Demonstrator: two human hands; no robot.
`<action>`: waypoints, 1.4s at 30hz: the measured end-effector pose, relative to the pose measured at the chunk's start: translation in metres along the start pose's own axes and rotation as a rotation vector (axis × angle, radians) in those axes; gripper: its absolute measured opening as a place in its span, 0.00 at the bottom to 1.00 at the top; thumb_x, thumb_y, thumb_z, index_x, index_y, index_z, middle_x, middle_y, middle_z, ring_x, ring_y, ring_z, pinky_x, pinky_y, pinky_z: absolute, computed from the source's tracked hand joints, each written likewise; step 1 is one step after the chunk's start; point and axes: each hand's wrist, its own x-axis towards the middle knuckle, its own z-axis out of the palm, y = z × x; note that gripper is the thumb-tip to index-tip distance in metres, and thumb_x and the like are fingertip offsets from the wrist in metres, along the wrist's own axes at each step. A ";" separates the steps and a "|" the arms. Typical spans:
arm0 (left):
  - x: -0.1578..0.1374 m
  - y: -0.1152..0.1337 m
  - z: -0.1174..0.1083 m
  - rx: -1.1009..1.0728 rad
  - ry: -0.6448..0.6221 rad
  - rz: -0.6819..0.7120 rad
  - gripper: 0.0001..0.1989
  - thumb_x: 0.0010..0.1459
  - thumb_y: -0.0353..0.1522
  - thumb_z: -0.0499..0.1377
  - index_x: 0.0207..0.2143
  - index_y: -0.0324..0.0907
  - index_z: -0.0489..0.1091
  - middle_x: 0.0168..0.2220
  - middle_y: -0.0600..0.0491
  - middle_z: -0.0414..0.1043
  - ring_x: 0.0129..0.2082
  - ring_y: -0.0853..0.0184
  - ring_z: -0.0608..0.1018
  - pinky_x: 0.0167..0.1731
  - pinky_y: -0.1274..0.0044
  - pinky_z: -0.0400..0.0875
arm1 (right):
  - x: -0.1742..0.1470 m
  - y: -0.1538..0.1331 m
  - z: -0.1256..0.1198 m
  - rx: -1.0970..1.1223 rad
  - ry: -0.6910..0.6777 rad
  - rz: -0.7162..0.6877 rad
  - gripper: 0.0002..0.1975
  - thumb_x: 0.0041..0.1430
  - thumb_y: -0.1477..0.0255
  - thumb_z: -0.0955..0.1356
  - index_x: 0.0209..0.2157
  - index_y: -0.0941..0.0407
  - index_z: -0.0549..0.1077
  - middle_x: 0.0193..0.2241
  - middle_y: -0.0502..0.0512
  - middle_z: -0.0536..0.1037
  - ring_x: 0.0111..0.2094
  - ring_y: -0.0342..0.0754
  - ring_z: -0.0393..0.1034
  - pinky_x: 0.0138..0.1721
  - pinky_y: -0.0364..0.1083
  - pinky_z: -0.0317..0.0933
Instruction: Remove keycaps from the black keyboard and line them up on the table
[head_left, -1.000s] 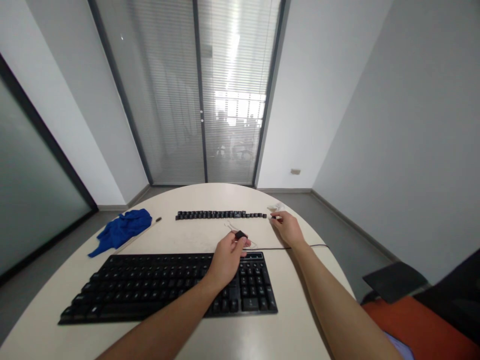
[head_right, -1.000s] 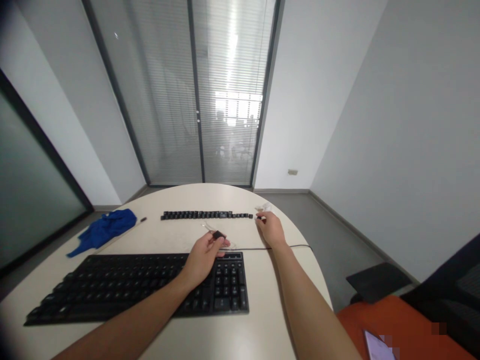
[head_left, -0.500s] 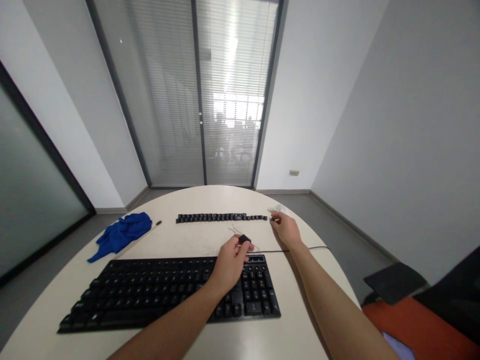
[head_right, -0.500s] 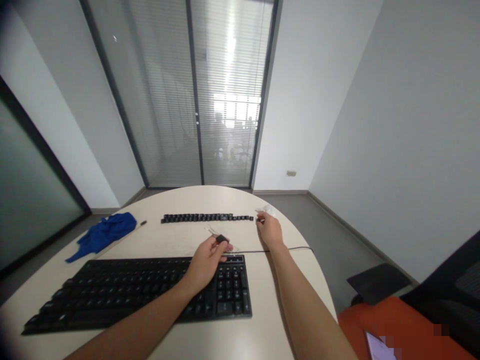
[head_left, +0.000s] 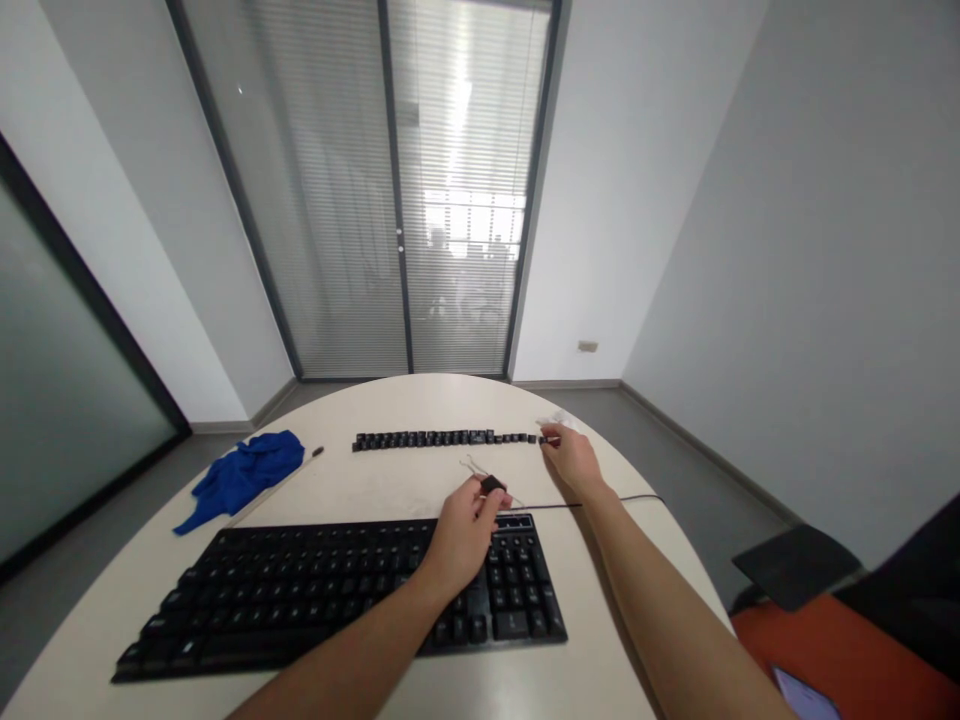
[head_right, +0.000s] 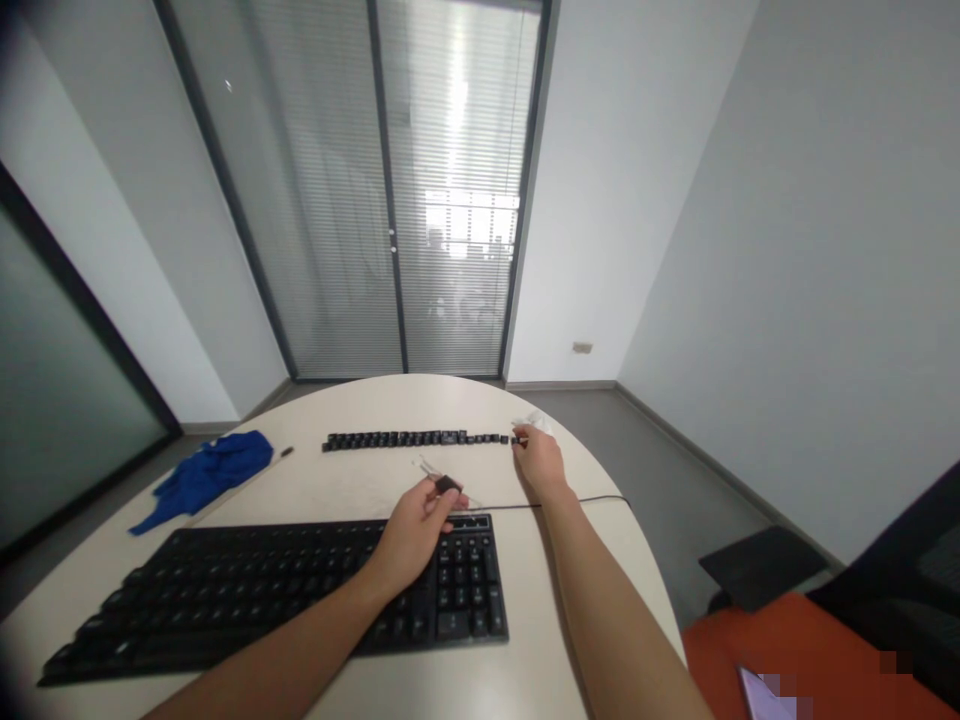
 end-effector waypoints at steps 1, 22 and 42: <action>0.000 0.000 0.000 -0.002 0.000 -0.002 0.10 0.61 0.37 0.56 0.37 0.39 0.70 0.38 0.45 0.77 0.40 0.61 0.80 0.30 0.77 0.72 | 0.000 0.000 0.000 -0.004 0.003 0.001 0.16 0.54 0.76 0.68 0.45 0.55 0.76 0.40 0.55 0.81 0.39 0.48 0.75 0.44 0.43 0.62; 0.000 0.002 0.001 0.031 -0.008 -0.028 0.11 0.62 0.37 0.53 0.39 0.39 0.69 0.38 0.46 0.77 0.41 0.61 0.79 0.31 0.77 0.73 | 0.005 -0.001 0.008 0.008 -0.001 -0.047 0.11 0.56 0.74 0.67 0.41 0.54 0.78 0.36 0.55 0.81 0.38 0.49 0.74 0.42 0.44 0.62; -0.001 0.001 0.001 0.005 0.013 -0.010 0.11 0.61 0.38 0.55 0.38 0.39 0.69 0.37 0.45 0.78 0.40 0.61 0.80 0.30 0.78 0.73 | 0.007 0.001 0.010 0.072 -0.005 -0.040 0.13 0.55 0.76 0.67 0.43 0.55 0.76 0.36 0.56 0.80 0.39 0.50 0.75 0.44 0.45 0.63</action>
